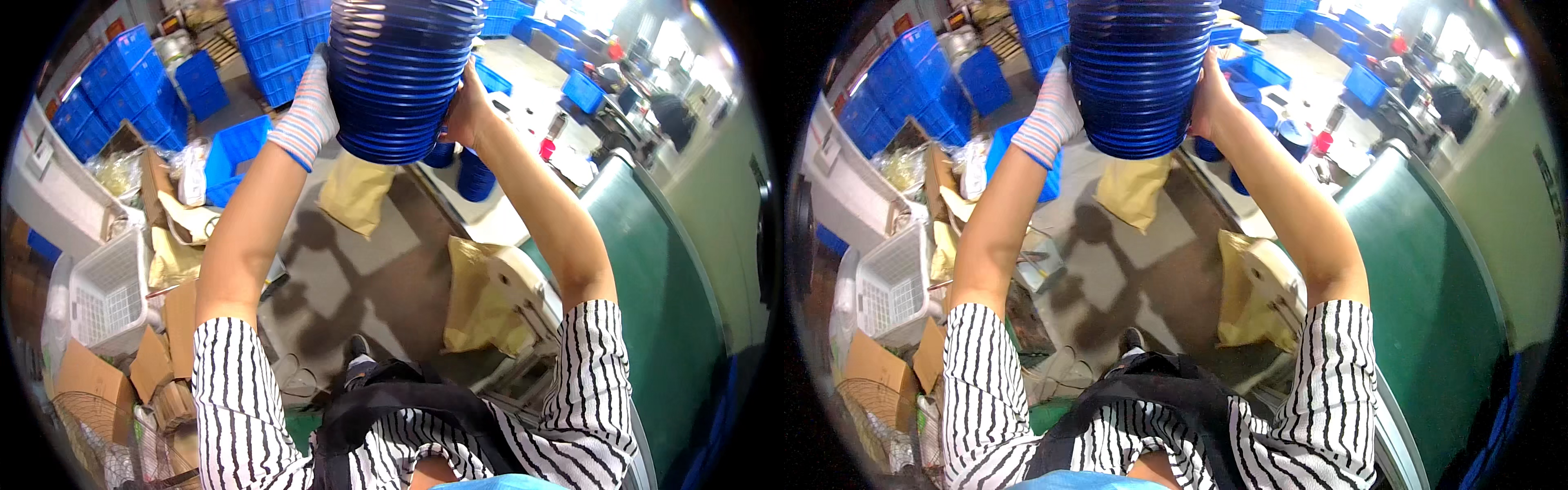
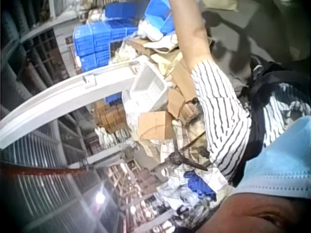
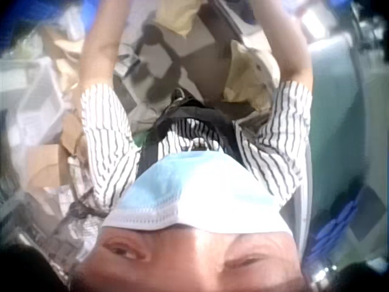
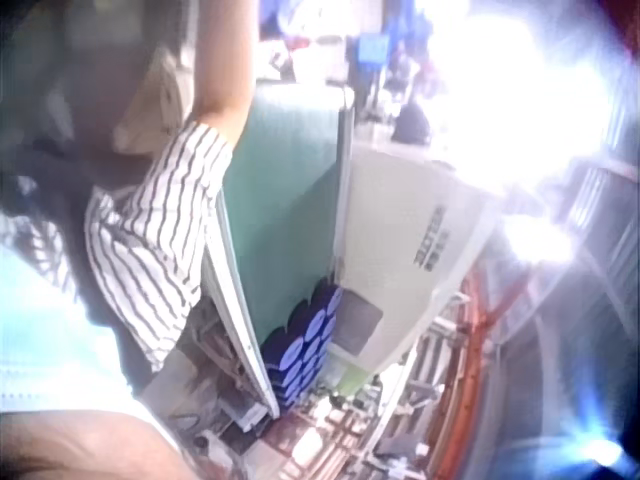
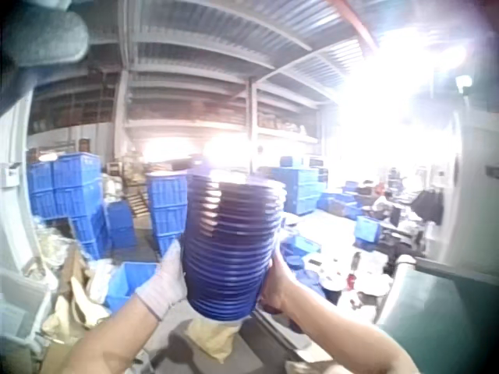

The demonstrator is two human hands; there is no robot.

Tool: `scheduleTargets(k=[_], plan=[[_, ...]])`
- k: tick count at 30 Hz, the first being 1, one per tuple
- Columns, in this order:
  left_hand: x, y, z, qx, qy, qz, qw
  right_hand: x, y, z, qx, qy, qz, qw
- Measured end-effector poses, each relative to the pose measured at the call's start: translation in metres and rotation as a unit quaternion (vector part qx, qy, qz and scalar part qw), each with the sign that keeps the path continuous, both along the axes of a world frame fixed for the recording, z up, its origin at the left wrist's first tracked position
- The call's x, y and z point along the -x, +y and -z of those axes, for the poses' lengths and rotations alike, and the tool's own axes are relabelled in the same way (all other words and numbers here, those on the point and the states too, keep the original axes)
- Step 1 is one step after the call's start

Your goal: The person walks through a factory floor, picks up a cardboard box, and then moves to a conveyor belt area. They repeatedly pick up stacks of blue plastic spools from the belt and place them onto a nearby table, stacking them into piles.

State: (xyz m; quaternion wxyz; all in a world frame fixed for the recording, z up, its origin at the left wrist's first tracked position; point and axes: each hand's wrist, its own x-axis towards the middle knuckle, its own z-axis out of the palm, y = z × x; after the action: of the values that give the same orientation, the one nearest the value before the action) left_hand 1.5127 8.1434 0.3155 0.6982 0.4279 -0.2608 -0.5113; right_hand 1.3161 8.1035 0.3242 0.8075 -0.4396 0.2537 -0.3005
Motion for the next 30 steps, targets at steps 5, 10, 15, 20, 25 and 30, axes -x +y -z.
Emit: scheduleTargets(k=[5,10,15,20,25,30], plan=[[0.025,0.082,-0.013,0.078,-0.023,-0.073,0.994,-0.001,0.024,0.019,-0.032,-0.001,-0.040,0.999],[0.060,0.108,0.037,0.107,-0.028,-0.075,0.991,0.027,0.031,0.085,-0.026,0.019,-0.051,0.998],[0.097,0.139,0.116,0.158,-0.091,-0.127,0.975,0.049,0.045,0.154,0.058,-0.041,-0.084,0.994],[0.070,0.102,0.174,0.141,-0.066,-0.120,0.981,0.038,0.004,0.185,0.041,-0.074,-0.107,0.991],[0.044,0.075,0.282,0.133,0.046,-0.173,0.975,0.012,-0.043,0.279,0.073,-0.056,-0.104,0.990],[-0.067,-0.005,0.220,0.058,0.037,-0.241,0.968,-0.097,-0.133,0.209,0.080,-0.108,-0.108,0.985]])
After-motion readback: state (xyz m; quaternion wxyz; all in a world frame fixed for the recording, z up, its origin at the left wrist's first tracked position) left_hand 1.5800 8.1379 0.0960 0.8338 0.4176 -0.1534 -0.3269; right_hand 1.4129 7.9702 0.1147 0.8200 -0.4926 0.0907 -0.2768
